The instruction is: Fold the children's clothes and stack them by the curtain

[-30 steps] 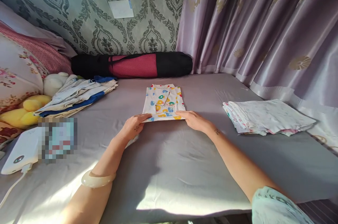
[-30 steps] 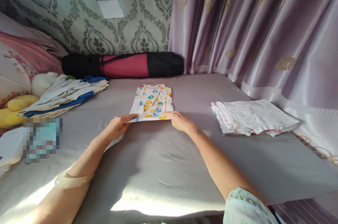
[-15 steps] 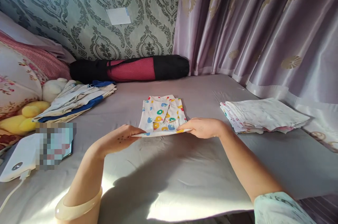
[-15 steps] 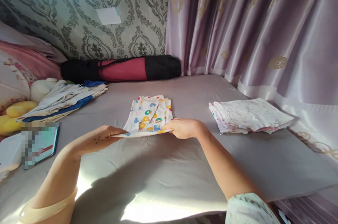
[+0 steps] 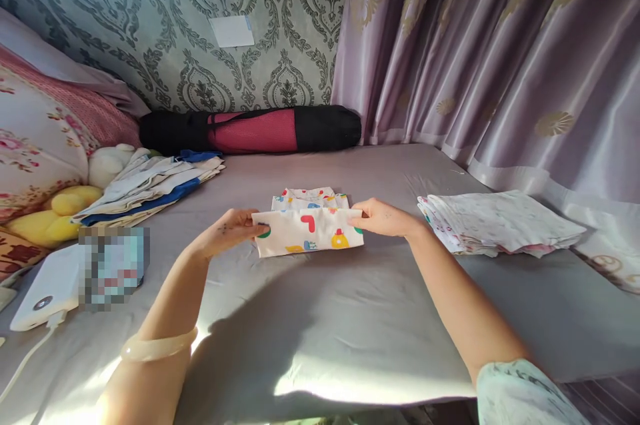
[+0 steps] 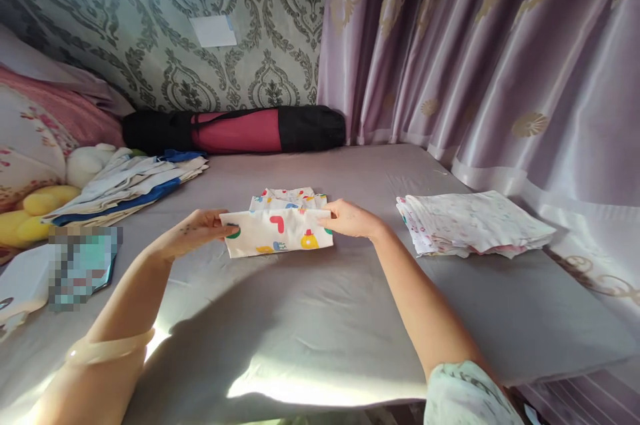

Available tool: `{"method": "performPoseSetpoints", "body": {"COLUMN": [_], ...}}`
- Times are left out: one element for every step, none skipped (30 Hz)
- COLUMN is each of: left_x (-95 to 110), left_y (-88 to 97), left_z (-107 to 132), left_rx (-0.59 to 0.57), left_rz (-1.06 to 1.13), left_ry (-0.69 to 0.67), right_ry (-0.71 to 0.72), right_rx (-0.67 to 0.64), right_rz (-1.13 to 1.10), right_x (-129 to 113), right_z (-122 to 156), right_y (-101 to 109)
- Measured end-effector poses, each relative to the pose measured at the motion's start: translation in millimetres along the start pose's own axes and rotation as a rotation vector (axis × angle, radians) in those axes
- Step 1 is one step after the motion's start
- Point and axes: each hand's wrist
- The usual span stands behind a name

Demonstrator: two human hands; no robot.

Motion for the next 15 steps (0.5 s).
{"method": "performPoseSetpoints", "body": {"left_x": [-2,-3,-4,-5,-6,-7,-7,-6,-6,-5,-4,-2,0,2,4], "left_y": [-0.1,-0.3,-0.9,-1.9,-3.4,-5.3,-7.7,-10.2,-12.8,-15.1,-17.1,-18.7,-19.9,-20.7,-21.4], "left_z": [-8,-16,-24,-32,-40,-48,-55,-63,-69,-76,-82,-87,-92,-96,-99], "left_rx": [0.037,0.081,0.132,0.18,0.221,0.26,0.302,0.35,0.407,0.463,0.518,0.566,0.602,0.624,0.639], "left_rz": [0.038,0.056,0.063,0.068,0.075,0.081,0.08,0.068,0.041,-0.001,-0.054,-0.113,-0.174,-0.234,-0.288], "left_ry": [0.002,0.009,0.02,0.031,0.039,0.045,0.051,0.06,0.077,0.099,0.122,0.145,0.166,0.185,0.204], "right_ry": [-0.016,-0.035,-0.059,-0.091,-0.126,-0.161,-0.197,-0.233,-0.269,-0.303,-0.334,-0.359,-0.376,-0.388,-0.397], "right_rx": [0.053,0.09,0.125,0.165,0.202,0.231,0.254,0.269,0.277,0.281,0.281,0.278,0.274,0.268,0.26], "right_rz": [-0.026,-0.047,-0.06,-0.063,-0.055,-0.038,-0.016,0.009,0.036,0.066,0.101,0.143,0.189,0.236,0.281], "right_x": [4,9,13,17,21,25,29,33,37,40,44,47,50,52,54], "right_z": [-5,-11,-17,-23,-29,-35,-40,-46,-50,-55,-60,-64,-68,-72,-76], "right_y": [-2,-4,-7,-9,-12,-14,-16,-18,-20,-21,-23,-24,-25,-26,-26]}}
Point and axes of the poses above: each hand's wrist, its own z-axis away from the middle knuckle, its own y-axis out of the back of the hand, x = y × z, and after that the axes turned 15 degrees about y, right-handed
